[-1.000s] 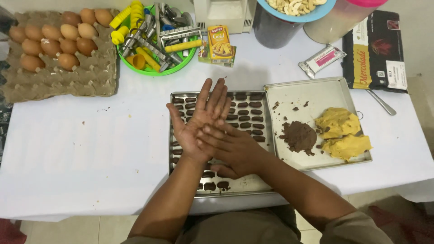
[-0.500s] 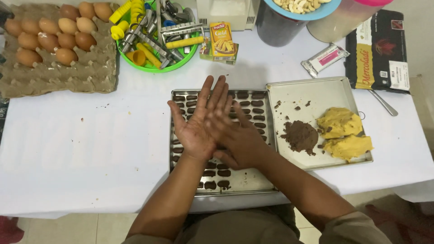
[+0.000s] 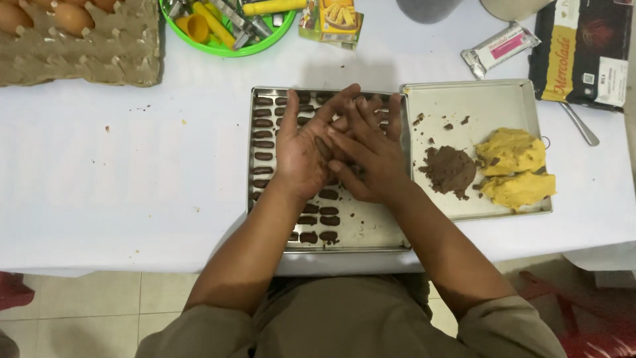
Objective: Shaping small pieces of dark dough into cylinders and arranging them in rows on a metal tray
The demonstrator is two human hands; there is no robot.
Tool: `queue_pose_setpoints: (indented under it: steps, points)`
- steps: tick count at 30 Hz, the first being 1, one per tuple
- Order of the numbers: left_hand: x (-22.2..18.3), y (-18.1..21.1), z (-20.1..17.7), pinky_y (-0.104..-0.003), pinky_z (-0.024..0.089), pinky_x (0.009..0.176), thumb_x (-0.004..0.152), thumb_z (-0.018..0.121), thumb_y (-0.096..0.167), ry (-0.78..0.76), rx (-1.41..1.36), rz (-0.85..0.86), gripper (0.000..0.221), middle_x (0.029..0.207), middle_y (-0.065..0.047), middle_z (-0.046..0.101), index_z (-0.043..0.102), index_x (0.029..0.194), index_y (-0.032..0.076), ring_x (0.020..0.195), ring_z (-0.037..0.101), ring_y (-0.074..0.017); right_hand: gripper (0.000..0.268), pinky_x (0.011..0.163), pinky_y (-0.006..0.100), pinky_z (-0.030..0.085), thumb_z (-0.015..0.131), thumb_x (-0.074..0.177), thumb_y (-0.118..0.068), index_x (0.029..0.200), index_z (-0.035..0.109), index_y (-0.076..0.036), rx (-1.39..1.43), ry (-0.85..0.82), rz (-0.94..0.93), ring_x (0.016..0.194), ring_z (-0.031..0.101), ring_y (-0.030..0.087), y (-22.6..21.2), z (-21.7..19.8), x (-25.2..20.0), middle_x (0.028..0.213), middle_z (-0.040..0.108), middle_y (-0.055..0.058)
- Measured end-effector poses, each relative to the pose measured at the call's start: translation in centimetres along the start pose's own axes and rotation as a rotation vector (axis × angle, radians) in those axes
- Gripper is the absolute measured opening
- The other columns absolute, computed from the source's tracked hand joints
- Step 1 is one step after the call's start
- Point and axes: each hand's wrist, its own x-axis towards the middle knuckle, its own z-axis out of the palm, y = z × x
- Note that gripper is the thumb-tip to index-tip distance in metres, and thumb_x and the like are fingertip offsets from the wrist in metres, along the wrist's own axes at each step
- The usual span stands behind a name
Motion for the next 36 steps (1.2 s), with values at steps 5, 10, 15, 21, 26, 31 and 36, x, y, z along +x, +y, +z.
queue_pose_setpoints:
  steps: [5, 10, 15, 21, 26, 31, 36]
  points:
    - [0.0, 0.2, 0.7, -0.038, 0.061, 0.081, 0.098, 0.035, 0.080, 0.047, 0.060, -0.083, 0.085, 0.139, -0.024, 0.064, 0.062, 0.141, 0.012, 0.121, 0.067, -0.0408, 0.046, 0.128, 0.058, -0.005, 0.076, 0.095, -0.043, 0.134, 0.075, -0.019, 0.090, 0.025, 0.006, 0.153, 0.036, 0.034, 0.0, 0.0, 0.4, 0.156, 0.053, 0.017]
    - [-0.2, 0.6, 0.9, -0.046, 0.062, 0.091, 0.099, 0.033, 0.079, 0.121, 0.114, -0.130, 0.086, 0.138, -0.020, 0.066, 0.060, 0.143, 0.011, 0.114, 0.071, -0.0366, 0.049, 0.129, 0.055, -0.006, 0.072, 0.096, -0.046, 0.136, 0.073, -0.019, 0.165, 0.009, 0.012, 0.154, 0.033, 0.035, 0.0, 0.0, 0.8, 0.159, 0.049, 0.019]
    - [-0.4, 0.6, 1.0, -0.049, 0.062, 0.088, 0.095, 0.042, 0.080, 0.221, 0.117, -0.151, 0.090, 0.132, -0.024, 0.067, 0.056, 0.148, 0.009, 0.110, 0.072, -0.0396, 0.043, 0.129, 0.057, -0.001, 0.080, 0.094, -0.039, 0.132, 0.077, -0.019, 0.155, -0.018, 0.008, 0.152, 0.036, 0.034, 0.1, -0.2, 0.8, 0.156, 0.052, 0.017]
    - [-0.8, 0.7, -1.0, -0.022, 0.048, 0.048, 0.093, 0.041, 0.082, 0.169, 0.102, -0.170, 0.088, 0.133, -0.022, 0.067, 0.060, 0.142, 0.011, 0.090, 0.075, -0.0272, 0.046, 0.128, 0.059, 0.004, 0.085, 0.092, -0.038, 0.134, 0.077, -0.021, 0.098, -0.038, -0.007, 0.150, 0.038, 0.035, 0.3, -0.3, 0.5, 0.156, 0.052, 0.017]
    - [-0.7, 0.8, -0.7, -0.018, 0.042, 0.041, 0.096, 0.039, 0.080, 0.180, 0.126, -0.170, 0.086, 0.135, -0.023, 0.065, 0.059, 0.142, 0.010, 0.086, 0.075, -0.0245, 0.043, 0.128, 0.058, 0.011, 0.088, 0.090, -0.038, 0.128, 0.077, -0.020, 0.105, -0.007, -0.003, 0.149, 0.043, 0.032, 0.3, 0.0, 0.5, 0.154, 0.055, 0.015]
    - [-0.2, 0.7, 0.3, -0.016, 0.036, 0.038, 0.097, 0.040, 0.080, 0.148, 0.098, -0.182, 0.083, 0.129, -0.018, 0.068, 0.063, 0.137, 0.011, 0.073, 0.067, -0.0127, 0.038, 0.127, 0.055, 0.017, 0.088, 0.090, -0.037, 0.123, 0.079, -0.020, 0.116, 0.032, 0.012, 0.146, 0.047, 0.030, 0.1, 0.2, 0.5, 0.151, 0.059, 0.013]
    - [-0.2, 0.8, 0.1, -0.014, 0.035, 0.037, 0.095, 0.043, 0.081, 0.132, 0.081, -0.151, 0.086, 0.124, -0.018, 0.069, 0.061, 0.139, 0.009, 0.071, 0.065, -0.0130, 0.029, 0.124, 0.052, 0.025, 0.084, 0.093, -0.038, 0.116, 0.081, -0.020, 0.102, 0.047, -0.025, 0.144, 0.051, 0.029, 0.4, 0.4, 0.8, 0.148, 0.061, 0.012]
